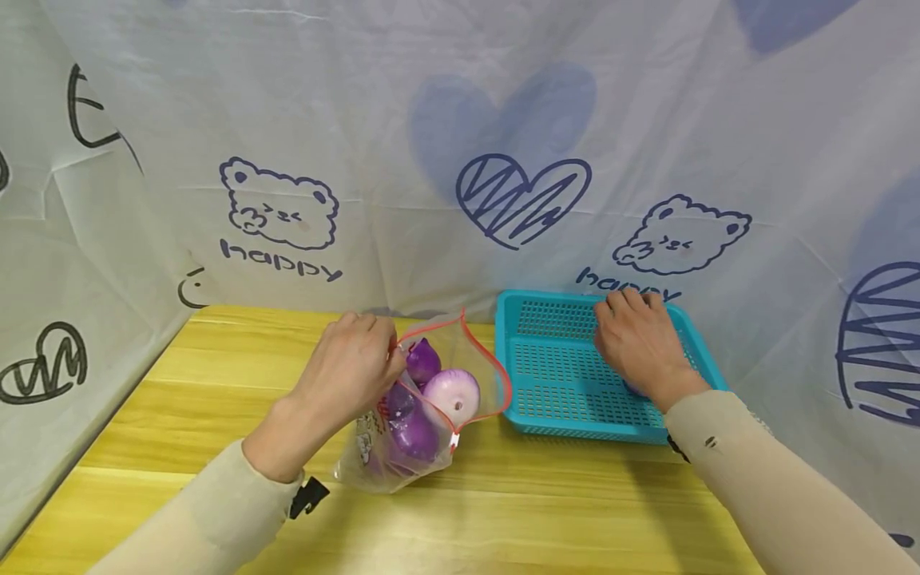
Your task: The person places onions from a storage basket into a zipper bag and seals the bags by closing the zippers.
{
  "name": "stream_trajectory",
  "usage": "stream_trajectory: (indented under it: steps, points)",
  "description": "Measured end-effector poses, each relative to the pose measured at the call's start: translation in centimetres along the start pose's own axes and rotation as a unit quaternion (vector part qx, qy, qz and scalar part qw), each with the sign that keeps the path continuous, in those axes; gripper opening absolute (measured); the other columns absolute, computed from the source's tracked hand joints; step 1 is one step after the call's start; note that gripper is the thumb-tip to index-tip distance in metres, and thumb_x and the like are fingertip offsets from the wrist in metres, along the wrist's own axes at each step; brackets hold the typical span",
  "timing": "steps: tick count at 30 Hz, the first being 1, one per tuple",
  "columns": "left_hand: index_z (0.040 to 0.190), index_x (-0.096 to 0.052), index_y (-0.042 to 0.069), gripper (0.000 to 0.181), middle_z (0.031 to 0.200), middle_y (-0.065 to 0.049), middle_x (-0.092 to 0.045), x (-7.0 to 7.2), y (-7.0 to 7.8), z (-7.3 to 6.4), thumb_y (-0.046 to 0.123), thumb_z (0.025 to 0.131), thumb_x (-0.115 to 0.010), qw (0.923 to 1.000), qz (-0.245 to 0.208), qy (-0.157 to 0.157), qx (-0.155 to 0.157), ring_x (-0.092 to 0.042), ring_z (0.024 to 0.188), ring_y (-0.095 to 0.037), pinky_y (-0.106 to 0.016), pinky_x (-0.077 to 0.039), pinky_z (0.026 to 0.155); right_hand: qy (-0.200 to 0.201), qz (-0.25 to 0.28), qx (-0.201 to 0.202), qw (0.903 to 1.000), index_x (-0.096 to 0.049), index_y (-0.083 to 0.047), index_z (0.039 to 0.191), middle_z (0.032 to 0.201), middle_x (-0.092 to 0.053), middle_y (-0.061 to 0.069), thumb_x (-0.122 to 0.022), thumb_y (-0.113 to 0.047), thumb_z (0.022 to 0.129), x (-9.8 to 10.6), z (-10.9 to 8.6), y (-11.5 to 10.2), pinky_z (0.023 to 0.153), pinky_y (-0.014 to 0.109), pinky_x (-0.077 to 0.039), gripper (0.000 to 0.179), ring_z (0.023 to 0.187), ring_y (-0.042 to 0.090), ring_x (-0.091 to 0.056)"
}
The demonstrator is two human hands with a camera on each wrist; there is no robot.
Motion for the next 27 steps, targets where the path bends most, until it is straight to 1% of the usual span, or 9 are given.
stream_trajectory:
  steps: [2, 5, 10, 13, 17, 20, 23, 26, 27]
  points:
    - [0.076, -0.058, 0.005, 0.019, 0.074, -0.009, -0.058, 0.0, 0.0, 0.0, 0.015, 0.090, -0.066, 1.0000, 0.002, -0.004, 0.002, -0.051, 0.070, -0.030, -0.042, -0.044, 0.064, -0.021, -0.003, -0.010, 0.9997, -0.055, 0.001, 0.096, 0.099, -0.059, 0.019, -0.075, -0.017, 0.089, -0.6, -0.4, 1.1, 0.082, 0.055, -0.043, 0.028, 0.093, 0.040, -0.053]
    - [0.077, -0.059, 0.004, 0.019, 0.075, -0.010, -0.059, 0.0, 0.0, 0.0, 0.016, 0.090, -0.066, 0.9999, 0.002, -0.010, 0.002, -0.052, 0.070, -0.031, -0.042, -0.044, 0.064, -0.071, -0.004, -0.026, 0.9971, -0.054, 0.001, 0.100, 0.104, -0.059, 0.020, -0.077, -0.020, 0.088, -1.6, -1.2, 2.6, 0.087, 0.058, -0.042, 0.033, 0.097, 0.040, -0.052]
    - [0.078, -0.060, 0.004, 0.017, 0.076, -0.011, -0.061, 0.1, 0.0, 0.0, 0.015, 0.090, -0.066, 0.9999, -0.002, -0.014, 0.003, -0.054, 0.072, -0.032, -0.043, -0.045, 0.065, -0.163, -0.007, -0.032, 0.9862, -0.056, 0.002, 0.110, 0.111, -0.060, 0.021, -0.082, -0.029, 0.088, -3.3, -3.2, 4.3, 0.092, 0.064, -0.042, 0.046, 0.104, 0.041, -0.054]
    - [0.077, -0.059, 0.005, 0.018, 0.076, -0.010, -0.062, 0.1, 0.0, 0.0, 0.015, 0.090, -0.067, 0.9999, -0.005, -0.013, 0.002, -0.054, 0.072, -0.032, -0.044, -0.046, 0.065, -0.199, -0.015, -0.024, 0.9796, -0.056, 0.003, 0.118, 0.117, -0.060, 0.023, -0.083, -0.036, 0.088, -4.4, -4.4, 4.9, 0.095, 0.068, -0.043, 0.056, 0.110, 0.044, -0.055]
    - [0.076, -0.057, 0.006, 0.019, 0.075, -0.009, -0.060, 0.1, 0.0, -0.1, 0.014, 0.090, -0.067, 0.9999, -0.010, -0.014, 0.001, -0.053, 0.071, -0.031, -0.042, -0.045, 0.064, -0.228, -0.017, -0.018, 0.9734, -0.056, 0.004, 0.122, 0.125, -0.060, 0.026, -0.083, -0.041, 0.088, -5.5, -5.7, 5.4, 0.095, 0.070, -0.044, 0.062, 0.115, 0.046, -0.055]
    - [0.075, -0.056, 0.007, 0.019, 0.074, -0.009, -0.059, 0.1, 0.0, -0.1, 0.014, 0.090, -0.067, 0.9998, -0.011, -0.015, 0.002, -0.052, 0.071, -0.030, -0.042, -0.044, 0.063, -0.238, -0.011, -0.010, 0.9711, -0.056, 0.004, 0.123, 0.127, -0.060, 0.026, -0.082, -0.032, 0.089, -6.2, -6.4, 5.5, 0.095, 0.070, -0.045, 0.055, 0.117, 0.046, -0.056]
    - [0.075, -0.056, 0.007, 0.020, 0.073, -0.009, -0.059, 0.0, 0.0, -0.1, 0.015, 0.090, -0.067, 0.9998, -0.012, -0.016, 0.003, -0.052, 0.070, -0.030, -0.042, -0.043, 0.063, -0.251, -0.013, 0.006, 0.9678, -0.057, 0.004, 0.129, 0.131, -0.060, 0.026, -0.081, -0.025, 0.089, -6.8, -7.1, 5.4, 0.097, 0.070, -0.046, 0.055, 0.121, 0.046, -0.056]
    - [0.075, -0.056, 0.008, 0.021, 0.074, -0.009, -0.060, -0.1, -0.1, -0.1, 0.015, 0.090, -0.067, 0.9997, -0.013, -0.019, 0.004, -0.052, 0.070, -0.030, -0.042, -0.043, 0.063, -0.269, -0.014, 0.018, 0.9629, -0.055, 0.006, 0.138, 0.137, -0.058, 0.027, -0.079, -0.027, 0.092, -7.4, -7.8, 5.3, 0.100, 0.071, -0.045, 0.062, 0.127, 0.047, -0.053]
    - [0.075, -0.056, 0.008, 0.021, 0.074, -0.009, -0.060, -0.1, -0.1, -0.1, 0.016, 0.090, -0.068, 0.9997, -0.012, -0.020, 0.004, -0.052, 0.070, -0.029, -0.042, -0.043, 0.063, -0.274, -0.016, 0.021, 0.9613, -0.054, 0.006, 0.140, 0.138, -0.057, 0.027, -0.079, -0.031, 0.092, -7.6, -7.9, 5.2, 0.101, 0.071, -0.044, 0.065, 0.128, 0.048, -0.052]
Point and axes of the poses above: each hand's wrist, its own z-axis towards the middle knuckle, its own x-axis out of the back of the hand, y = z × x, the point moved 4 cm from there along z, towards the middle knuckle
